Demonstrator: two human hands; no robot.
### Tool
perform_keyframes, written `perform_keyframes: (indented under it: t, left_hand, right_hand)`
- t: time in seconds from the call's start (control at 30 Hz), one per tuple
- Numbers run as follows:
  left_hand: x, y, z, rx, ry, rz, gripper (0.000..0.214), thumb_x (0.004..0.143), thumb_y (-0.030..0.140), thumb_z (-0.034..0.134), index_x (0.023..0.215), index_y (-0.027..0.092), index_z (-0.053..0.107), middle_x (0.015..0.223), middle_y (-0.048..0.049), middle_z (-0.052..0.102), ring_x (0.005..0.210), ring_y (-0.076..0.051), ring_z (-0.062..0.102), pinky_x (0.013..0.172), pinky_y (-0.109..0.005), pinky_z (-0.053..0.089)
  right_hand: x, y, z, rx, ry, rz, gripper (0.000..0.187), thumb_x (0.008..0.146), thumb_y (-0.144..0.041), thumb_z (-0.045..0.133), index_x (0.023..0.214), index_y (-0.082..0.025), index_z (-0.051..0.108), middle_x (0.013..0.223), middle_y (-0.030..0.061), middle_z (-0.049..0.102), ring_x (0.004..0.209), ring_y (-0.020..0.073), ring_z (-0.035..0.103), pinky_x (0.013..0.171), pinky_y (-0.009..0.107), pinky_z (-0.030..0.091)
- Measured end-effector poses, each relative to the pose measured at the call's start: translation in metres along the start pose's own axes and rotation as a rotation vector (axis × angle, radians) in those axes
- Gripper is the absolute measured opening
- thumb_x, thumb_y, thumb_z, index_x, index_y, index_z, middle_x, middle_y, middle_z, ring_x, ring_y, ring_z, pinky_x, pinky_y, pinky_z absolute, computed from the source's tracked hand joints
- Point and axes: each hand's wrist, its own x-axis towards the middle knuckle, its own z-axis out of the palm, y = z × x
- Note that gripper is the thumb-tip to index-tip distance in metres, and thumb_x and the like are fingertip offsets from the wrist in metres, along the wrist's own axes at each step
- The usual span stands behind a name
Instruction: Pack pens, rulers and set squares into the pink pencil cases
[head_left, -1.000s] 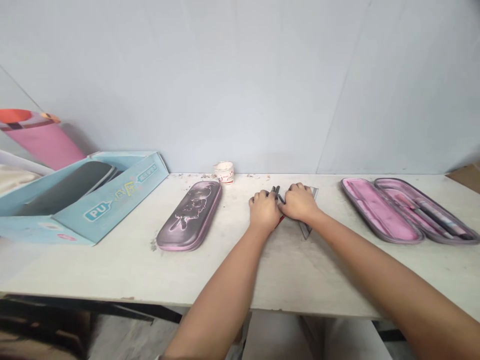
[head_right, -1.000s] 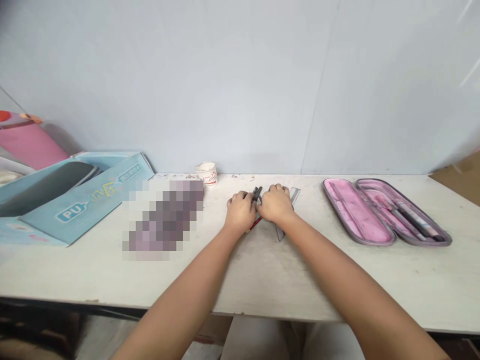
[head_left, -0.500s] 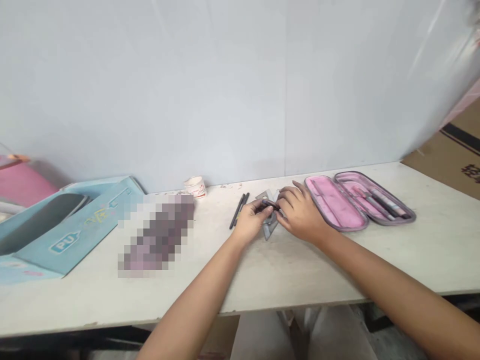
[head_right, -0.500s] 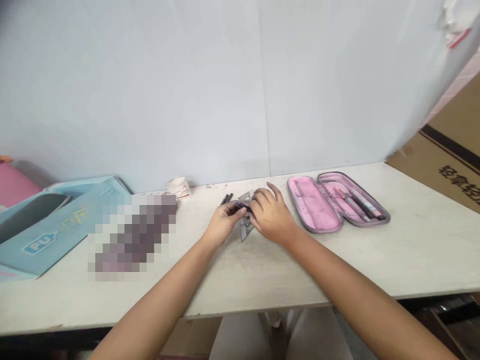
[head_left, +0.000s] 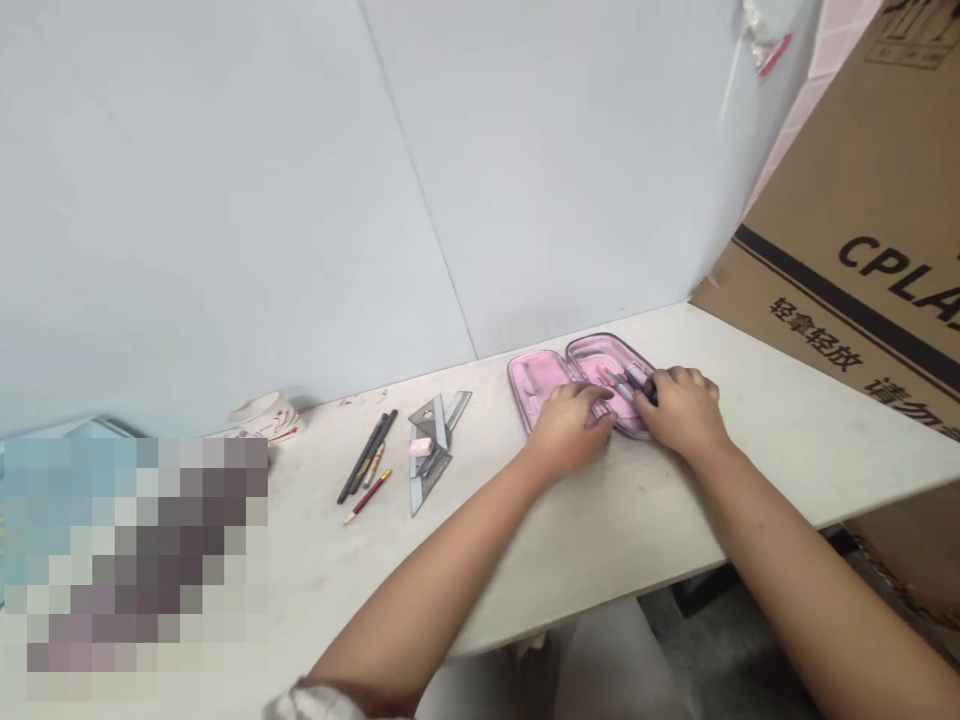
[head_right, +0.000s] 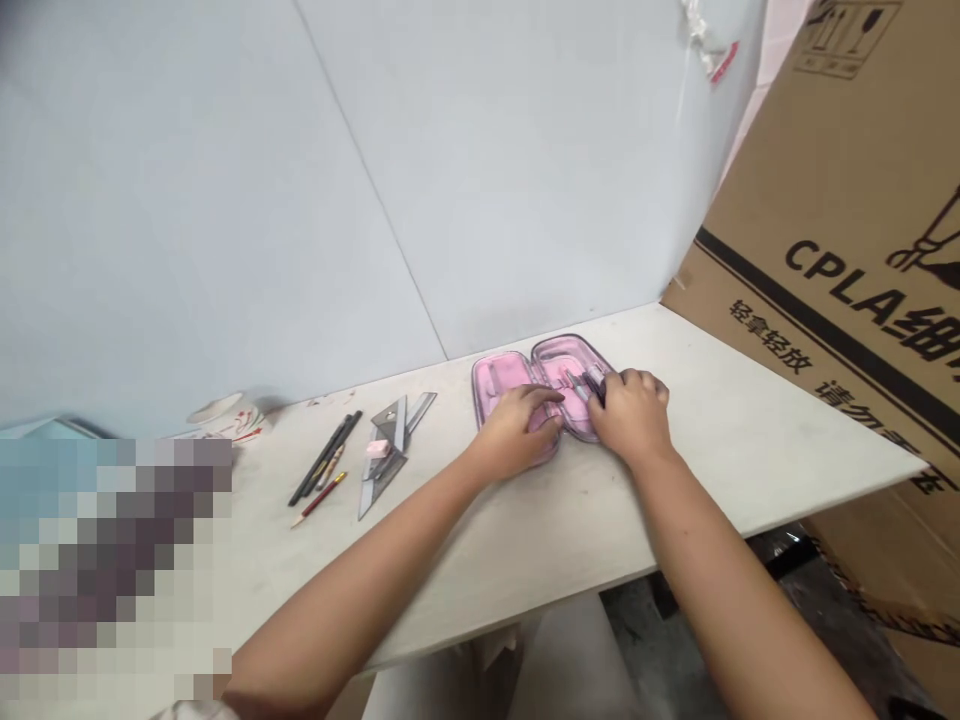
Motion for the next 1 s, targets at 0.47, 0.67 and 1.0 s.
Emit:
perform_keyframes:
  t: [0.47, 0.67, 1.0]
  left_hand:
    - [-0.039, -0.007, -0.029, -0.095, 0.008, 0.026, 0.025, 0.084, 0.026, 0.046, 0.102, 0.017, 0.061, 0.105, -0.0085, 0.062, 0.103, -0.02, 0.053, 0.095, -0.033, 0.038]
    - [-0.095, -0.067, -0.087, -0.048, 0.222, -0.173, 0.024, 0.083, 0.028, 0.047, 0.099, 0.018, 0.061, 0.104, -0.0071, 0.062, 0.1, -0.018, 0.055, 0.092, -0.031, 0.04]
    - [-0.159, -0.166, -0.135, 0.166, 0.833, -0.62, 0.018, 0.08, 0.019, 0.041, 0.09, 0.017, 0.055, 0.09, -0.0068, 0.059, 0.089, -0.018, 0.055, 0.083, -0.032, 0.042]
  right_hand:
    - [-0.002, 0.017, 0.015, 0.092, -0.03, -0.083, 0.032, 0.083, -0.034, 0.04, 0.087, -0.012, 0.062, 0.08, 0.0139, 0.056, 0.08, 0.0249, 0.051, 0.078, 0.038, 0.038]
    - [-0.004, 0.013, 0.013, 0.183, -0.082, -0.11, 0.028, 0.084, -0.037, 0.041, 0.085, -0.016, 0.059, 0.081, 0.0168, 0.057, 0.083, 0.0274, 0.053, 0.076, 0.037, 0.038]
    - [-0.008, -0.11, 0.001, 0.216, -0.002, -0.319, 0.027, 0.084, -0.034, 0.04, 0.09, -0.015, 0.059, 0.087, 0.0131, 0.055, 0.09, 0.0262, 0.05, 0.08, 0.038, 0.039]
